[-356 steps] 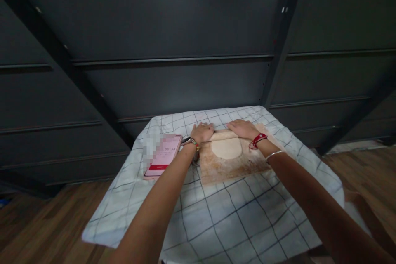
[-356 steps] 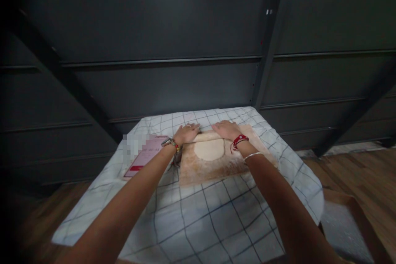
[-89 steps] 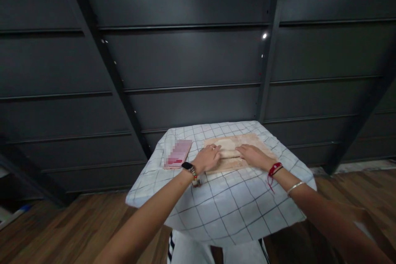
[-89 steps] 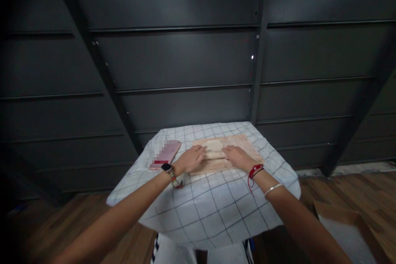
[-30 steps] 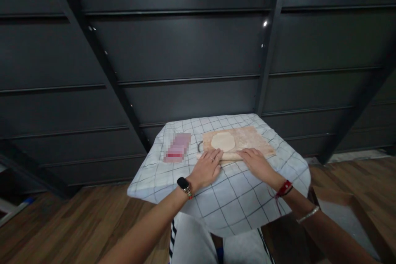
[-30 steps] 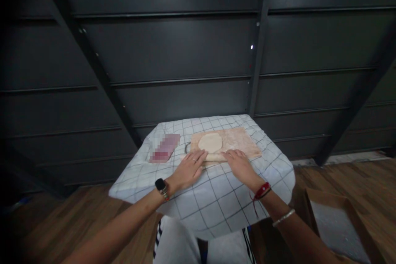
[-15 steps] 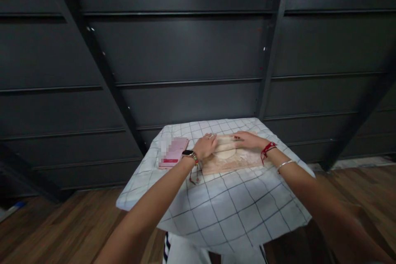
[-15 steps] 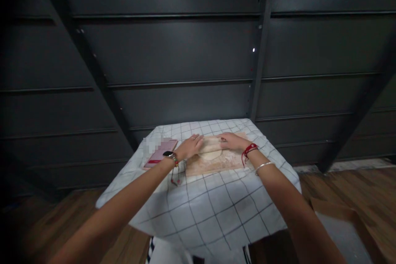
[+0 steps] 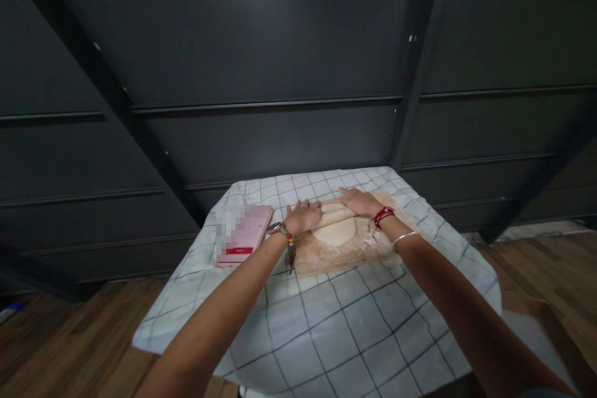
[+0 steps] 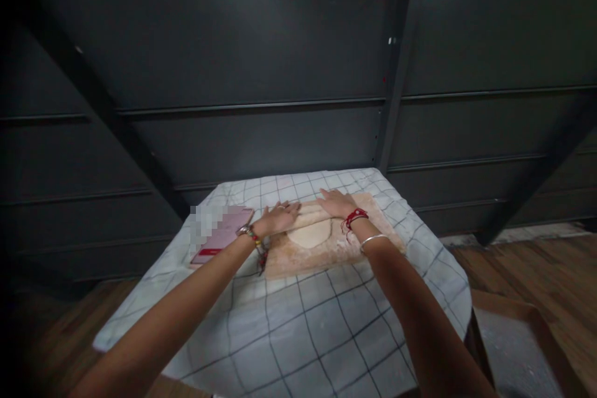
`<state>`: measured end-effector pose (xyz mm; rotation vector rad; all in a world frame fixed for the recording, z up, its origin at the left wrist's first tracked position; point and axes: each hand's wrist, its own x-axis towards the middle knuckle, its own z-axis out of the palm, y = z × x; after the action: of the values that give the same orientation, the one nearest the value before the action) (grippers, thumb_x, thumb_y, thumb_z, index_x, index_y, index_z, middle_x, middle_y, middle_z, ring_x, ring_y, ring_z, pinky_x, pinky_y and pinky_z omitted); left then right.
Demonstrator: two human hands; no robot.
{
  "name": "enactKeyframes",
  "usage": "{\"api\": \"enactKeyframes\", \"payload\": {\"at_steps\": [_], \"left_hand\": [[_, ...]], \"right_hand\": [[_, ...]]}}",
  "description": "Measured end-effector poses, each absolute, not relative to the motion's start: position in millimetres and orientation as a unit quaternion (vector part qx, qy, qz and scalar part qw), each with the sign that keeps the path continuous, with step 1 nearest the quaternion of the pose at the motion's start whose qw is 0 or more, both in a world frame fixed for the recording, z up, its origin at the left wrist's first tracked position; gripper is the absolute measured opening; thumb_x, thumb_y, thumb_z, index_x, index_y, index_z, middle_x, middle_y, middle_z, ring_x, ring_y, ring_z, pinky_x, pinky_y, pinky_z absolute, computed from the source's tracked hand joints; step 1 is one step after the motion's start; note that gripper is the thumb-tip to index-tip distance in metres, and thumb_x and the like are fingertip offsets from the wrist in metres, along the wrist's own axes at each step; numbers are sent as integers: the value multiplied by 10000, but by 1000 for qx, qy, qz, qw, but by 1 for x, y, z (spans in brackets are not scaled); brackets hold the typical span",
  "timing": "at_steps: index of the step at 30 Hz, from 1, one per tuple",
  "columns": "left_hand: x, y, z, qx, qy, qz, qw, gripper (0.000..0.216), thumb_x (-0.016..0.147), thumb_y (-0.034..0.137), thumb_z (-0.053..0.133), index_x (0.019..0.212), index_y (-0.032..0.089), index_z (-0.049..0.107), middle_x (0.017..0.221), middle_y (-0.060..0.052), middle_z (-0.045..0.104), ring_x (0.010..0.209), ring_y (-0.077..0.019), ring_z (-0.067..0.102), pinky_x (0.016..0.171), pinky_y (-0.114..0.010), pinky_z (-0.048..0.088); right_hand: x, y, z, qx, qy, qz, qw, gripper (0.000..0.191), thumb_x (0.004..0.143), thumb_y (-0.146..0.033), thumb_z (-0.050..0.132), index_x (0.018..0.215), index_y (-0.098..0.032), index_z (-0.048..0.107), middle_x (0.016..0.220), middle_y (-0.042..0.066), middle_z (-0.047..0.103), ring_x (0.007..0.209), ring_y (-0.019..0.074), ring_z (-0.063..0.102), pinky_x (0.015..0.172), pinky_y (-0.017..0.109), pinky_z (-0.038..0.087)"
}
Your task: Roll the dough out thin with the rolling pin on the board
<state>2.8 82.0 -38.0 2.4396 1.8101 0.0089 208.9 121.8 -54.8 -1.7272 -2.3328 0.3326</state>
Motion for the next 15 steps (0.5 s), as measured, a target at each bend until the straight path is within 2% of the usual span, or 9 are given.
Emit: {"api": "enactKeyframes", "payload": {"at_steps": [3, 6, 11, 15], "left_hand": [[6, 69, -36, 798, 597, -5, 81, 480, 968, 327, 183, 1366, 232, 435, 1467, -111, 383, 1352, -322, 318, 1032, -615, 257], [10, 52, -32, 806, 588, 13, 69, 501, 967, 312, 171, 1390, 179, 403, 1481, -113, 363, 1362, -304, 308, 1057, -574, 260], [17, 20, -30, 815, 578, 44, 4, 495, 969, 255, 180, 1358, 78, 429, 1327, -155, 533, 1213, -265, 496, 1008, -426, 373], [24, 0, -34, 805, 589, 64, -36, 488, 976, 271, 217, 1359, 51, 423, 1275, -166, 565, 1138, -277, 545, 911, -394, 440]], "right_hand": [[214, 115, -61, -566, -814, 89, 99, 486, 967, -403, 283, 1382, -213, 449, 1456, 39, 420, 1337, 201, 378, 1094, 355, 316], [217, 101, -60, -543, -834, 35, 93, 481, 966, -346, 268, 1347, -169, 503, 1432, 55, 450, 1329, 224, 391, 1091, 378, 322], [220, 75, -57, -532, -839, -32, 109, 489, 978, -298, 218, 1286, -126, 557, 1361, 77, 532, 1281, 217, 451, 1062, 350, 339], [224, 57, -56, -520, -843, -69, 122, 466, 987, -290, 217, 1124, -137, 635, 1210, 102, 637, 1158, 208, 545, 1003, 338, 367]]}}
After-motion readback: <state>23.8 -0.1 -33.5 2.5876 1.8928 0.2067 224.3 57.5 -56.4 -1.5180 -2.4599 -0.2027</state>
